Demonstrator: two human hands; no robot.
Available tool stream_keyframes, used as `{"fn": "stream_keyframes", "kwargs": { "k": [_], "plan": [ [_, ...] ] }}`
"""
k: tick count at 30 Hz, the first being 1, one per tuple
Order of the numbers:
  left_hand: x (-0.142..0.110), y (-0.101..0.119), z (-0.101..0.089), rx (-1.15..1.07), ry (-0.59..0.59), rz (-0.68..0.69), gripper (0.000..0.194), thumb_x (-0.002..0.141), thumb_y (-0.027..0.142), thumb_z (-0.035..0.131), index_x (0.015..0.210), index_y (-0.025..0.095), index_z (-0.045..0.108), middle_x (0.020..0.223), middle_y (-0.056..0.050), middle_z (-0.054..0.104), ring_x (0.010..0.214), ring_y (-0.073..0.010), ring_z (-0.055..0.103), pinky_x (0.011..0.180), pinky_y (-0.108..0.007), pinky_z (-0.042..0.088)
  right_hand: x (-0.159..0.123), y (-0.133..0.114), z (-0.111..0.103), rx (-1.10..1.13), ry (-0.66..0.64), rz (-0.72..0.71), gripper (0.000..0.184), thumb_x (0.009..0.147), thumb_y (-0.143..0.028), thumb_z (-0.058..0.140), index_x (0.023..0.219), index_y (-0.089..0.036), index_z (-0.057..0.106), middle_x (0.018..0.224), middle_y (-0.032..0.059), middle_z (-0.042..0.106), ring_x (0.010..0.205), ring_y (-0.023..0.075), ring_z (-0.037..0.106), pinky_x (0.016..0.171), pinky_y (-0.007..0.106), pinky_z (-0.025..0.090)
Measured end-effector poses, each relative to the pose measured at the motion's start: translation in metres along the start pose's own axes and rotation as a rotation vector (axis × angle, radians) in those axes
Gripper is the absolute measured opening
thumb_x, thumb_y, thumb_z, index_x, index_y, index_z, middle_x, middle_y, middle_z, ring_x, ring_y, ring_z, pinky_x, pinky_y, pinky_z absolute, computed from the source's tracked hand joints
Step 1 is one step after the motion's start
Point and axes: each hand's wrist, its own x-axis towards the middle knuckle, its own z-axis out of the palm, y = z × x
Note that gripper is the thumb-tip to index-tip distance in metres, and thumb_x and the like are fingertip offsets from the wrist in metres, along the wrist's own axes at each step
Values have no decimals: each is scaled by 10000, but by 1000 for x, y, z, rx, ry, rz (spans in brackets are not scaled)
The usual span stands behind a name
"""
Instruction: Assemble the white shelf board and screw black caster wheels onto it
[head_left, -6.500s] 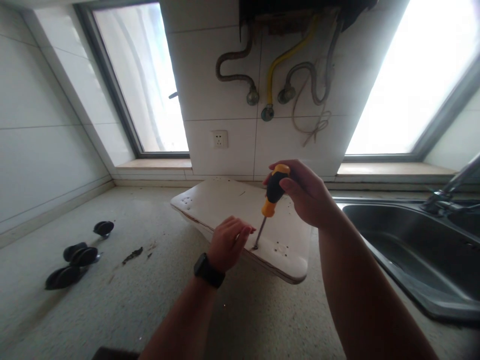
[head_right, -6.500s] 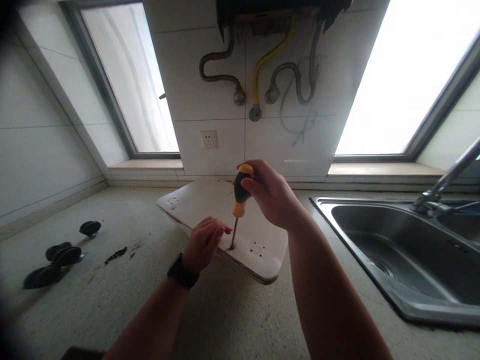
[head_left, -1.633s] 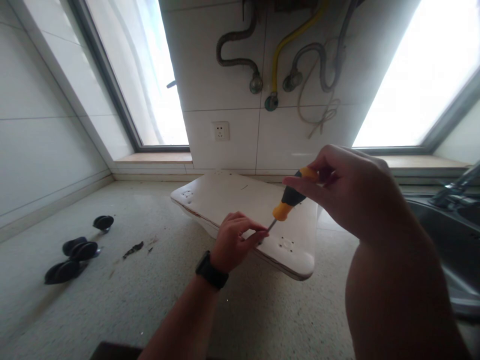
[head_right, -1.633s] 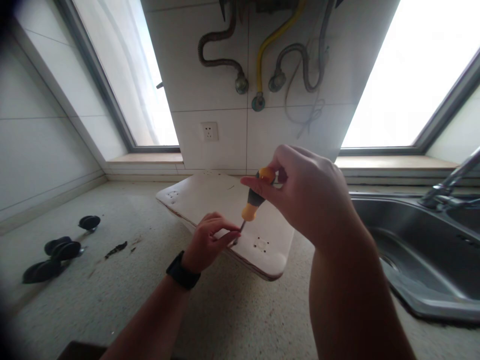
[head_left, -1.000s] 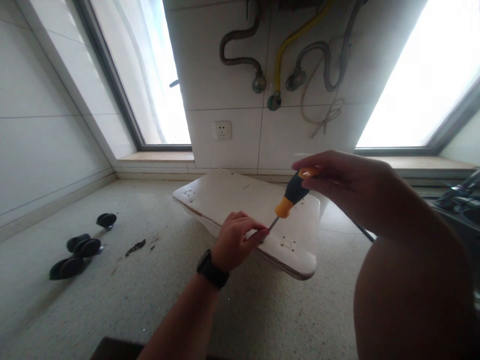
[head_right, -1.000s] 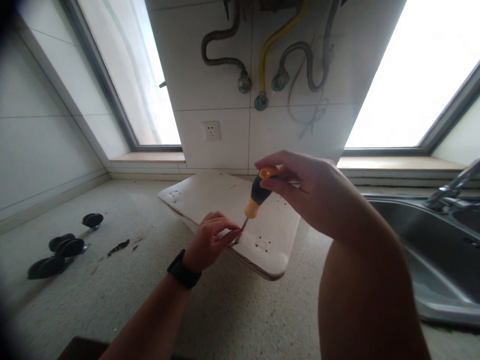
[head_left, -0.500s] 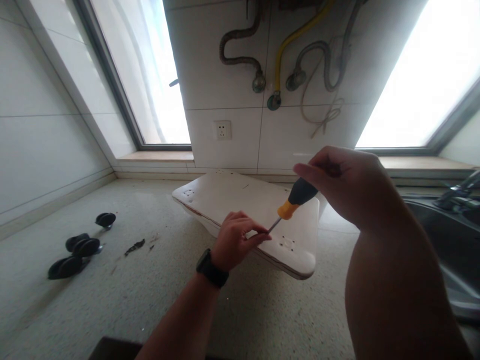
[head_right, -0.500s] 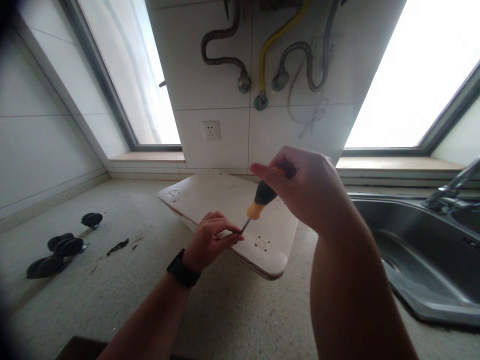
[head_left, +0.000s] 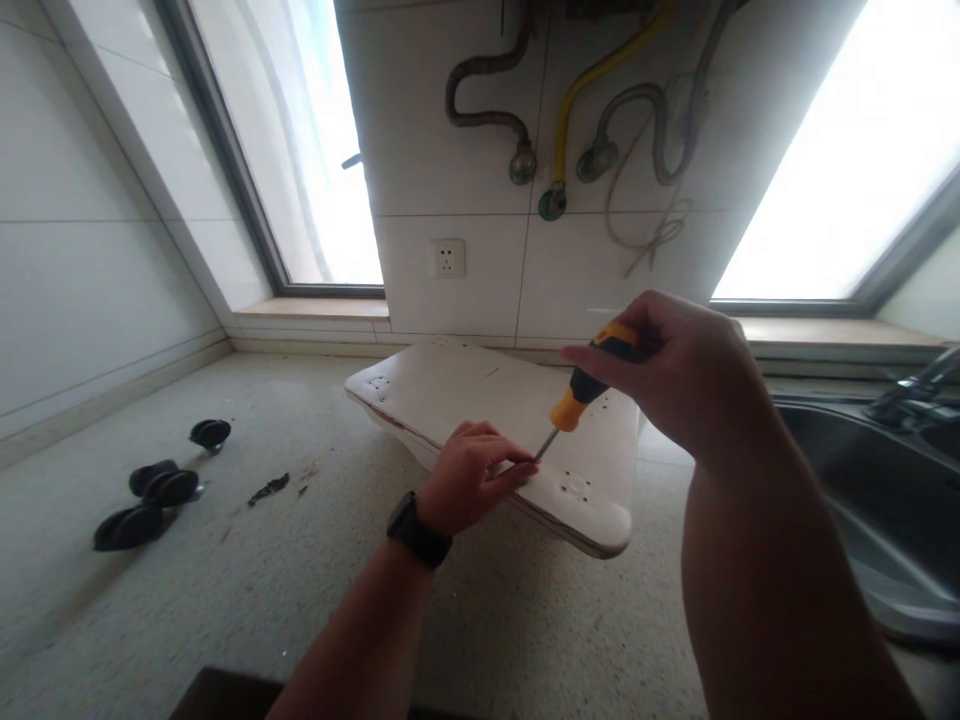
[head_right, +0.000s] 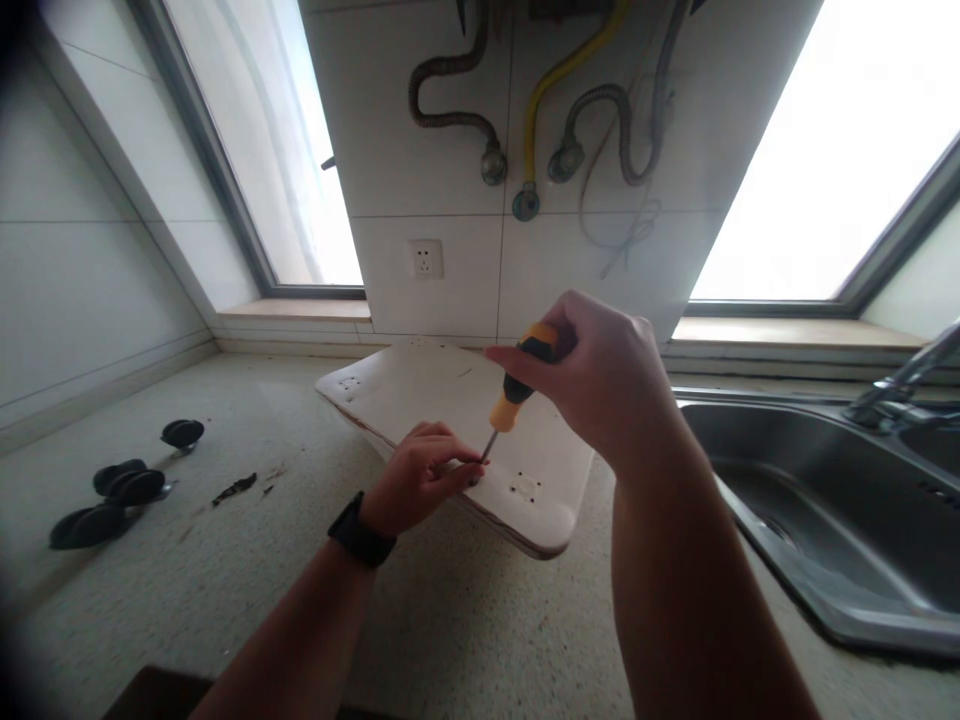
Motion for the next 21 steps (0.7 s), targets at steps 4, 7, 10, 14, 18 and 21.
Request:
{"fn": "stream_keyframes", "kwargs": {
  "k": [4,7,10,14,18,21],
  "plan": [
    [0,-1,0,-2,5,15,159,934,388,728,978,241,769,862,-4,744,883,-200,619,859,-362,378,0,-4,3,-52,20,31,529,717,-646,797,690,-236,464,589,-33,514,504,115,394,473,299,327],
    [0,0,0,-2,-4,30,145,958,366,700,969,237,767,882,-8,754,890,-200,619,863,-363,379,0,3,-1,205,-130,-6,407,814,-610,731,868,-234,586,777,14,644,645,157,562,546,303,439],
    [0,0,0,9,-18,41,148,975,351,676,977,231,763,890,-13,757,890,-203,620,859,-364,380,0,10,-10,489,-342,-117,334,925,-475,647,1200,-290,605,1153,52,691,983,205,666,754,333,542],
    [0,-1,-1,16,-27,49,138,979,329,671,963,222,757,875,-8,753,890,-201,615,865,-363,374,-3,7,-17,452,-397,-110,349,902,-443,688,1222,-307,664,1147,51,713,975,211,693,755,326,552],
    [0,-2,-1,46,-63,54,121,989,297,657,1024,229,751,924,-1,756,914,-198,614,862,-358,367,-3,-2,-10,141,-160,-20,429,784,-584,770,1032,-240,704,844,41,720,709,205,664,636,354,504],
    [0,-3,-1,84,-85,55,135,994,274,646,1083,236,741,955,-4,753,936,-204,608,863,-357,367,-2,-5,-4,-75,-19,26,436,757,-641,768,821,-239,613,723,25,662,582,172,552,560,346,411]
  ]
}}
